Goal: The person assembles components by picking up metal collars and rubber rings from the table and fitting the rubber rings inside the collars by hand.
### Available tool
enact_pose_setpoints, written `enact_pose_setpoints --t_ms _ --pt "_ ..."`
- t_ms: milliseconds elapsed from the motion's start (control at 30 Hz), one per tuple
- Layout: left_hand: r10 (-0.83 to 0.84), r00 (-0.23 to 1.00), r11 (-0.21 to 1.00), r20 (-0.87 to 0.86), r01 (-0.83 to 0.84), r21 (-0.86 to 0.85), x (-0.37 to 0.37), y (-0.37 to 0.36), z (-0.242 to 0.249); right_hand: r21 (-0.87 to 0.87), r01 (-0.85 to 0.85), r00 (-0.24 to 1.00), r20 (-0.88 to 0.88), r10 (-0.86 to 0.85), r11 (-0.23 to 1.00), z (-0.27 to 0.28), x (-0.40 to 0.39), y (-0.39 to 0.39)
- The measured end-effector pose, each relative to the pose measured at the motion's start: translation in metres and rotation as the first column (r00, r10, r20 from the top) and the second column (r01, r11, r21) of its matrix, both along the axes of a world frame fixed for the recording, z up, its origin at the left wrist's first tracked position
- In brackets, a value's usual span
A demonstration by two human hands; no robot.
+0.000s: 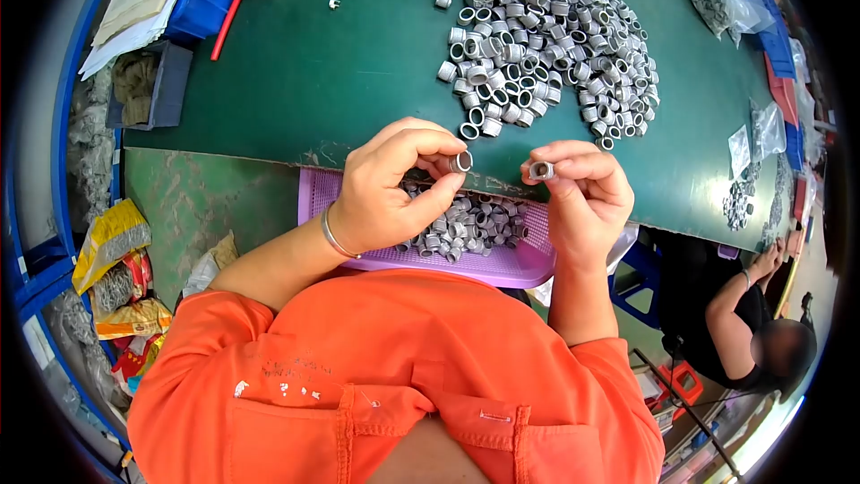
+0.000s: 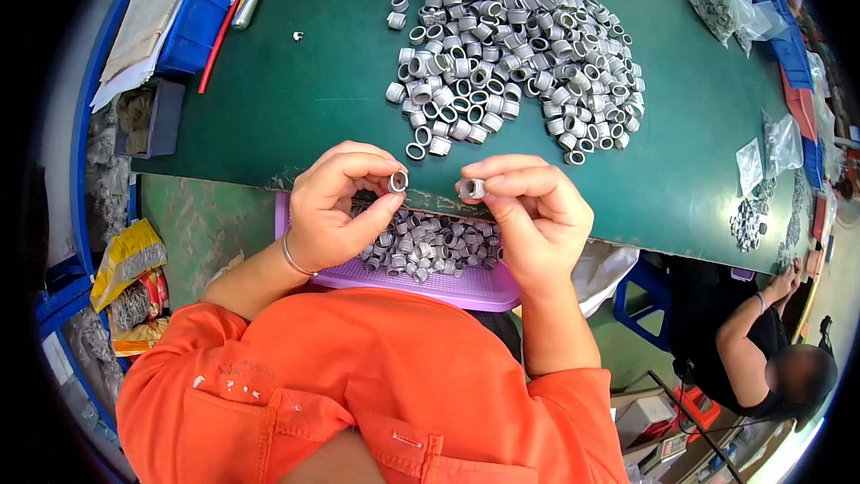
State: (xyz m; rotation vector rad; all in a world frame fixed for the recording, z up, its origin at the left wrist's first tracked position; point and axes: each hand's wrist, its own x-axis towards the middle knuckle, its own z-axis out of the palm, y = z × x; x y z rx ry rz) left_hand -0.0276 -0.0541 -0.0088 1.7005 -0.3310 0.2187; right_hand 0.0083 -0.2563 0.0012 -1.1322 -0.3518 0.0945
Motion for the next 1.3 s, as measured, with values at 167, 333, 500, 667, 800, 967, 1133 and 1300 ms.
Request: enact_pose_setpoints --t_ms 167,333,500,667,800,967,1133,1300 --pt "-0.017 1.000 1.000 0.003 0.017 -0.024 -0.002 0.000 0.002 -0.468 -0.011 0.889 0.399 0.223 0.884 0.005 0.010 -0.010" --pt "-0.866 0.387 0.411 -0.316 0.192 -0.891 -0.004 0.007 0.055 -0.758 0.378 0.894 0.449 0.005 0.531 0.012 0.012 0.008" --pt "-0.987 0.124 -0.077 0.100 0.178 -0.981 -0.002 -0.041 0.105 -0.744 0.521 0.823 0.568 -0.015 0.420 0.000 0.017 0.017" --pt "-0.939 -0.060 -0.343 0.339 0.076 -0.936 0.005 -0.060 0.153 -0.449 0.207 0.967 -0.043 -0.253 0.869 0.004 0.005 0.011" --pt "-0.957 -0.001 -0.286 0.289 0.138 -0.948 -0.006 -0.065 0.156 0.036 -0.038 0.911 -0.410 0.049 0.999 0.007 0.005 0.000" --pt "-0.957 -0.231 -0.207 0.176 0.120 -0.971 0.019 -0.057 0.166 0.284 -0.049 0.821 -0.534 0.200 0.957 0.003 0.007 -0.002" --pt "-0.934 -0.184 -0.327 0.307 0.090 -0.941 0.000 -0.072 0.144 0.387 -0.066 0.784 -0.550 0.287 0.920 0.006 0.004 -0.001" --pt "-0.915 -0.154 -0.394 0.374 0.133 -0.909 -0.006 -0.076 0.140 0.493 -0.106 0.754 -0.526 0.393 0.863 0.001 0.005 -0.008"
